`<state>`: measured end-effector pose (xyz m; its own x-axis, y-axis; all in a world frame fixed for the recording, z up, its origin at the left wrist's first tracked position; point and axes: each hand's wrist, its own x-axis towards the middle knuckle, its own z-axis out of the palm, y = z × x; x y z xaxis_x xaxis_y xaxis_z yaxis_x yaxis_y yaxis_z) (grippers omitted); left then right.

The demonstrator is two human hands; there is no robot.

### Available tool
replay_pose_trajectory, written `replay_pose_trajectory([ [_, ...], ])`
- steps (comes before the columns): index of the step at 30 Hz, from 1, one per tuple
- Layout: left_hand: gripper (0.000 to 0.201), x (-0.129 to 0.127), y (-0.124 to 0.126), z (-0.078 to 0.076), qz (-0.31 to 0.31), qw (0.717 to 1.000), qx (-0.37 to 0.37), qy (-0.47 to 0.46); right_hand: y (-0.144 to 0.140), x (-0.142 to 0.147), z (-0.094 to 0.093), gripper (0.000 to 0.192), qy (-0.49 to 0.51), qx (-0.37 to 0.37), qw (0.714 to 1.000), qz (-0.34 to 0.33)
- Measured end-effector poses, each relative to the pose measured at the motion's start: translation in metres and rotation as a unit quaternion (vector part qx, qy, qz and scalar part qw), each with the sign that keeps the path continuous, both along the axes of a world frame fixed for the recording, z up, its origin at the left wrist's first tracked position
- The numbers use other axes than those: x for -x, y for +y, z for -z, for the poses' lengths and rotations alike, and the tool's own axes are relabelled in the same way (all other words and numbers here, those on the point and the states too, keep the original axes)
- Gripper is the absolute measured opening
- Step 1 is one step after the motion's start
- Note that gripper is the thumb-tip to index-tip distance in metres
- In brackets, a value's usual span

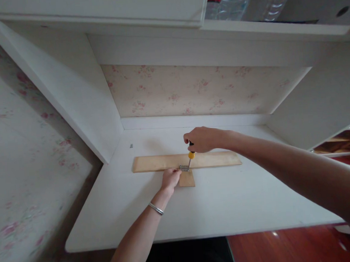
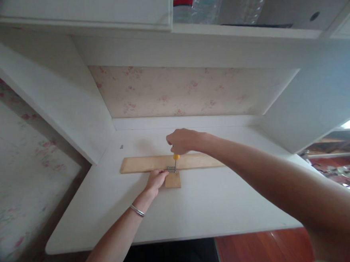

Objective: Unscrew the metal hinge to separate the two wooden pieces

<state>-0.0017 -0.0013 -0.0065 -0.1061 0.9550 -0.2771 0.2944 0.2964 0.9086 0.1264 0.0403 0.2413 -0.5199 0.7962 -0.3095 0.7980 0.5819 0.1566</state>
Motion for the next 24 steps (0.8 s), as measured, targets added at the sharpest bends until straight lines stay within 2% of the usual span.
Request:
replay_pose_trajectory([
  [3,0.02,0.0003,0.0,0.0005,0.0,1.0,-0.001,-0.003,0.0011,-0.0013,-0.0012,0.046,0.016,0.013,1.0,-0.016],
  [7,0.021,0.0008,-0.0008,-0.0008,0.002,1.0,-0.003,-0.003,0.0036,-0.0028,-0.0012,0.049,-0.021,-0.022,0.998,0.049],
  [10,0.022,0.0011,-0.0008,-0.001,-0.002,1.0,-0.003,0.001,0.0062,-0.0059,0.0001,0.033,0.004,0.008,1.0,-0.019],
  [12,0.022,0.0012,-0.0003,-0.0002,-0.004,1.0,0.0,0.003,0.0061,-0.0065,0.0006,0.04,0.027,0.025,0.998,-0.056],
  [13,0.022,0.0012,-0.0001,0.0004,-0.005,1.0,0.002,0.003,0.0054,-0.0059,0.0007,0.046,0.029,0.024,0.998,-0.048],
  [16,0.021,0.0013,0.0005,0.0018,-0.003,1.0,0.001,0.002,0.0026,-0.0022,0.0008,0.058,0.008,-0.005,0.999,0.033],
  [18,0.021,0.0016,0.0007,0.0021,-0.002,1.0,0.0,0.003,0.0022,-0.0011,0.0009,0.054,-0.007,-0.013,0.999,0.053],
  [21,0.021,0.0019,0.0007,0.0015,-0.002,1.0,0.001,0.005,0.0038,-0.0036,0.0004,0.036,0.016,0.018,1.0,-0.016],
  [23,0.02,0.0018,0.0007,0.0004,0.0,1.0,0.0,0.009,0.0044,-0.005,-0.0002,0.052,0.041,0.034,0.997,-0.056],
  [24,0.02,0.0016,0.0008,-0.0002,0.002,1.0,0.0,0.012,0.0042,-0.0048,-0.0004,0.06,0.044,0.033,0.997,-0.053],
])
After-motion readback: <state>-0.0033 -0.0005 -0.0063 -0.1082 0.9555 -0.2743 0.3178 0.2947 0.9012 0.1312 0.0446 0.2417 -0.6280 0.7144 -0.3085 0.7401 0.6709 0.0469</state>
